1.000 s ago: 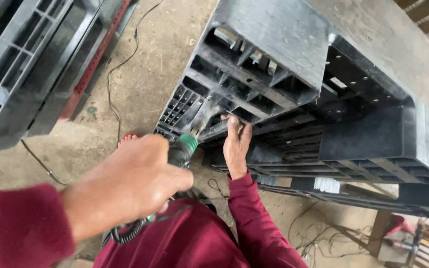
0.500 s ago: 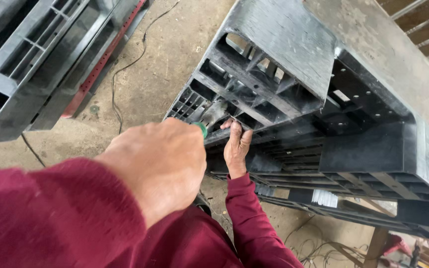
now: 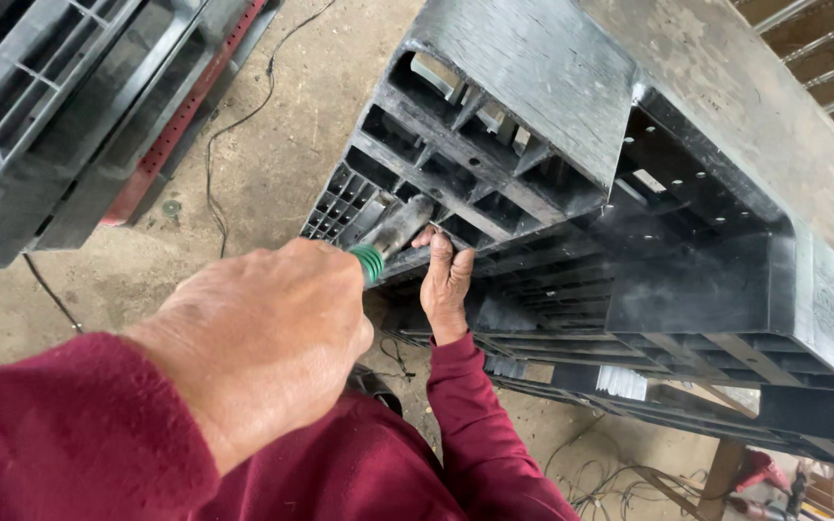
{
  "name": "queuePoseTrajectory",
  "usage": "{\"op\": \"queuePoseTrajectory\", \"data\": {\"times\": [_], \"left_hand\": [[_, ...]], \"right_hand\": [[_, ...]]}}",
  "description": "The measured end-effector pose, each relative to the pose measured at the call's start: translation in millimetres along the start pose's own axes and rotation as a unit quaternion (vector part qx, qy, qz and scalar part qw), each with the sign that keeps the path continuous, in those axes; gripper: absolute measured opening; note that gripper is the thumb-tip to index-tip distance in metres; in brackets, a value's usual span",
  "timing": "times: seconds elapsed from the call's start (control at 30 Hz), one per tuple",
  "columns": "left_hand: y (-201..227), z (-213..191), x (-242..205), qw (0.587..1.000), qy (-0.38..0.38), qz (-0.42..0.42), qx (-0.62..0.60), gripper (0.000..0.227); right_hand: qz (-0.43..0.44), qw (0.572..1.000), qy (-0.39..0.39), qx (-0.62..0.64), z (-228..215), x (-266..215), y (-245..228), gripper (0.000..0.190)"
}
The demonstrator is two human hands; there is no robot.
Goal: The person uses a heated cutting tool to slice through the side of a black plastic crate. They hold the crate steady with one hand while guiding the tool along the plastic structure to separate a section.
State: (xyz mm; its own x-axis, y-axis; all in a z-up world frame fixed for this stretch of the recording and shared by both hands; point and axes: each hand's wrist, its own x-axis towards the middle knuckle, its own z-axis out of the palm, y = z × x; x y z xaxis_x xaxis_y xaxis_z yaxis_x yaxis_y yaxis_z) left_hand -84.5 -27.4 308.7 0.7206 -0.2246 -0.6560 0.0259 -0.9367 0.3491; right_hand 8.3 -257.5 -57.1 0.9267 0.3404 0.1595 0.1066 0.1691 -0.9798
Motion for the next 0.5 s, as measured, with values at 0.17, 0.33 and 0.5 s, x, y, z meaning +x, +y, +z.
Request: {"op": "queuePoseTrajectory", "data": {"times": [0.17,0.33,0.5], "left_hand": [[10,10,-3,1.0,-0.006,-0.023,-0.014,0.018],[19,15,-2,0.988,0.059,-0.119,-0.082,0.015],[22,1,-8,0.995,0.004,-0.097,-0.032,0.019]], "right_hand": [[-0.005,1.0,-0.001,-0.005,-6,-1,8,0.021],[-0.018,0.999,-0.025,0.038,-4,1,5,0.015],[-0.002,0.998,-0.028,0.058,-5,3,5,0.016]]}}
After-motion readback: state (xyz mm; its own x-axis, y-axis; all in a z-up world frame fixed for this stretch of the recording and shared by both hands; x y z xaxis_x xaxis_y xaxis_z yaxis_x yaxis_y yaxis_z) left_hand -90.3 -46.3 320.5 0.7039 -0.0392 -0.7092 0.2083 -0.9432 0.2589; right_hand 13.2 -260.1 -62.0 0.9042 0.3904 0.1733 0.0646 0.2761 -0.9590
